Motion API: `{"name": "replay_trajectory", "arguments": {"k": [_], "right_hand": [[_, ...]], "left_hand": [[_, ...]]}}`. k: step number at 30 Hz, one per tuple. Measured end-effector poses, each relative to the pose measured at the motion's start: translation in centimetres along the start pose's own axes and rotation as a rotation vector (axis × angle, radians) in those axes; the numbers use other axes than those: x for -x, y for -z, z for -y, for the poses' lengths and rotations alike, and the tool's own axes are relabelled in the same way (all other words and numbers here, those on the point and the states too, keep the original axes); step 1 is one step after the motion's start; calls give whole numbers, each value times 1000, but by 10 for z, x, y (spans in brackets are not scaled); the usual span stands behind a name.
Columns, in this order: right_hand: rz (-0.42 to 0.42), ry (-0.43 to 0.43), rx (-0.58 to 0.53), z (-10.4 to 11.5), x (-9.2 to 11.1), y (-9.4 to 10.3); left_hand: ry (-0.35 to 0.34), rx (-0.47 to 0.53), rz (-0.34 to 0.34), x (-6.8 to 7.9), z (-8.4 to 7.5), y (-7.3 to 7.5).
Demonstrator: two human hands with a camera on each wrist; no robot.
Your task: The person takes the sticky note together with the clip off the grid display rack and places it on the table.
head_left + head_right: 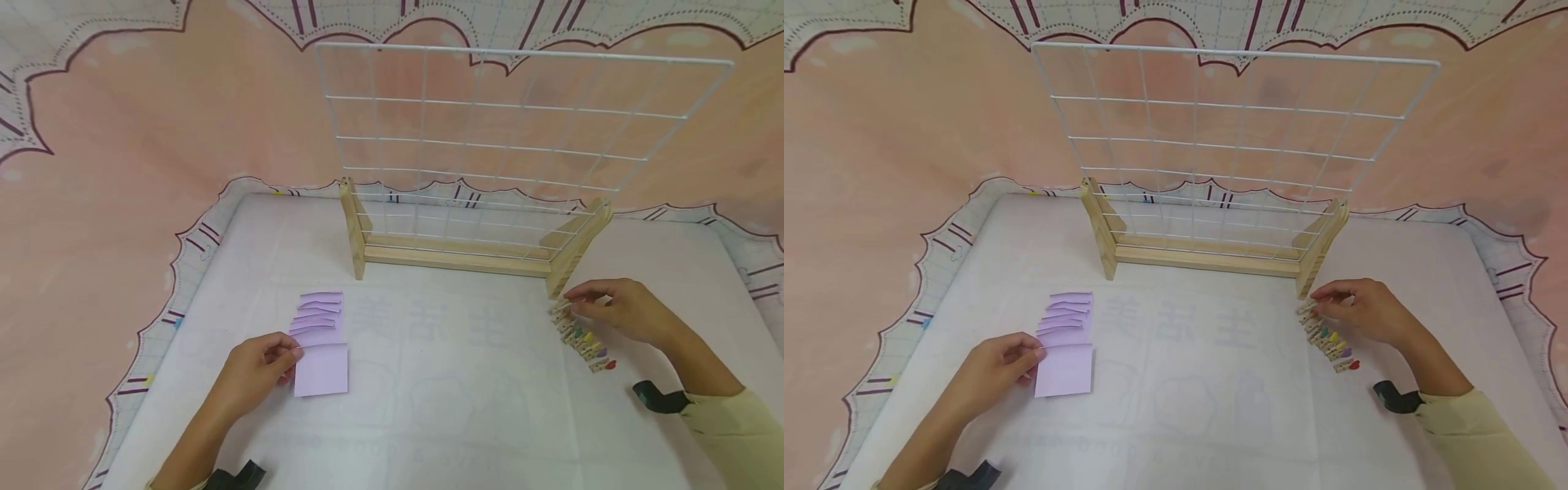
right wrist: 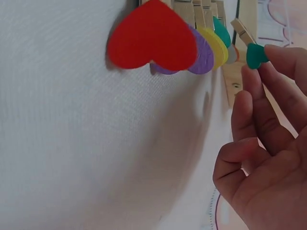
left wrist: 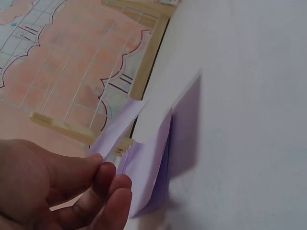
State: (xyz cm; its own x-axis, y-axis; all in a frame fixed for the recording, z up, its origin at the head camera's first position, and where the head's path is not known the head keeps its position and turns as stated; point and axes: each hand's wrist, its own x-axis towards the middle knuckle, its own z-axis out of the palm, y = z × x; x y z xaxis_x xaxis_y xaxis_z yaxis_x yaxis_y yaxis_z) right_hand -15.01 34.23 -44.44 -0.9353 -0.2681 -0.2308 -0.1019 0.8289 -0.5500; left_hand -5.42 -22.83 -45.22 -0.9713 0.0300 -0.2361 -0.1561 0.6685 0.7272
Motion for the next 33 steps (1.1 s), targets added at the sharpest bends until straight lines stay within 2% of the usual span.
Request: {"name": "replay_trajectory", "arguments": {"k": [10, 23, 29, 33], "right_hand": [[23, -4, 5, -6, -3, -2], [39, -4, -16, -6, -8, -4], [25, 5, -11, -5, -9, -4], [32, -22, -7, -6, -11, -5]], "left_hand": [[29, 16, -13, -1, 10, 2], [30, -46, -71, -6, 13, -1], [51, -58, -79, -7, 14, -2], [51, -53, -81, -7, 14, -3]]}}
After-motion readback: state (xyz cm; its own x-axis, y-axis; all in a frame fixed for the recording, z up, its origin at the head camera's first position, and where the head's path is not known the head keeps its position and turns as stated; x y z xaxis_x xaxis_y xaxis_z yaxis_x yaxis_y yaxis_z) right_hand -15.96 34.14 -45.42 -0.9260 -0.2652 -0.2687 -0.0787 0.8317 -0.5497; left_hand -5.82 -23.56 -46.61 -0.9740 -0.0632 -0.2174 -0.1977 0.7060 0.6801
